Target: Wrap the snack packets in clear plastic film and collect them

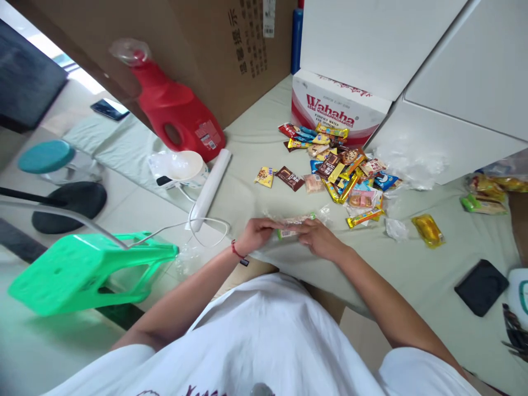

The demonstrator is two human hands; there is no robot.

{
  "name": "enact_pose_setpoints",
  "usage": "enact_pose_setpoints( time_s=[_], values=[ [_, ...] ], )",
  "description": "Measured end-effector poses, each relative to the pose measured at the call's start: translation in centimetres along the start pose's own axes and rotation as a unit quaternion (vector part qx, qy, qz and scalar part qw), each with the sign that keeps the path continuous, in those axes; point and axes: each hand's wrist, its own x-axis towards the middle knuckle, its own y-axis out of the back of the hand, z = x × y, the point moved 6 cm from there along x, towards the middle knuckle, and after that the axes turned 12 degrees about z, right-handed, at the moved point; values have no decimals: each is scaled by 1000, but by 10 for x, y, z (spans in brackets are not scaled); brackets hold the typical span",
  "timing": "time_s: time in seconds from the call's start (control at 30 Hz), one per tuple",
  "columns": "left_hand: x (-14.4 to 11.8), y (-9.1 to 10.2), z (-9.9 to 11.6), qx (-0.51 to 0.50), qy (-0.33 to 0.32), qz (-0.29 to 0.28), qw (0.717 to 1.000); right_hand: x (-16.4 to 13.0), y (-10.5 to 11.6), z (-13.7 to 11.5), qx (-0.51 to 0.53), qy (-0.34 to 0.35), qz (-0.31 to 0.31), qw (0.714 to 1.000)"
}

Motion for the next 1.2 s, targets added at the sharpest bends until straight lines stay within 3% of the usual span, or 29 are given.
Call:
enact_pose_setpoints(
  time_s=[0.1, 0.17, 0.27, 0.33, 0.43, 0.53, 0.6, 0.63, 0.73, 0.8, 0.83, 0.93, 1.0, 1.07, 1.2],
  values=[
    [10, 41, -9, -64, 34, 148, 986, -3, -5, -3, -56, 13, -17, 998],
    [19, 56, 2, -33, -34, 188, 981, -2, -5, -4, -71, 18, -19, 997],
    [31, 47, 24, 85, -154, 85, 981, -2, -5, -2, -60, 12, -18, 998],
    [28, 34, 30, 155, -186, -3, 970, -3, -5, 2, -30, 0, -9, 1000],
    [4, 27, 26, 242, -202, -97, 944, -5, -2, 6, 41, -19, 22, 999],
    [-36, 39, 17, 287, -201, -180, 919, -7, 5, 7, 102, -31, 48, 993],
    [-55, 54, 14, 264, -178, -189, 929, -10, 9, 6, 118, -37, 53, 991],
    [-59, 62, 14, 245, -157, -165, 942, -11, 11, 5, 121, -39, 52, 991],
    [-46, 80, 18, 220, -82, 10, 972, -13, 15, 0, 122, -39, 52, 990],
    [-28, 77, 21, 263, -49, 112, 957, -13, 16, -4, 119, -45, 60, 990],
    [-19, 68, 21, 300, -38, 114, 947, -13, 16, -5, 114, -52, 65, 990],
    [-4, 35, 17, 385, -23, 4, 923, -11, 12, -6, 75, -83, 79, 991],
    [-9, 28, 17, 379, -29, -56, 923, -10, 9, -7, 43, -94, 86, 991],
    [-19, 34, 20, 320, 0, -73, 945, -9, 5, -7, 22, -96, 92, 991],
    [-30, 39, 25, 108, 155, -50, 981, -8, -2, -8, 9, -95, 111, 989]
  ],
)
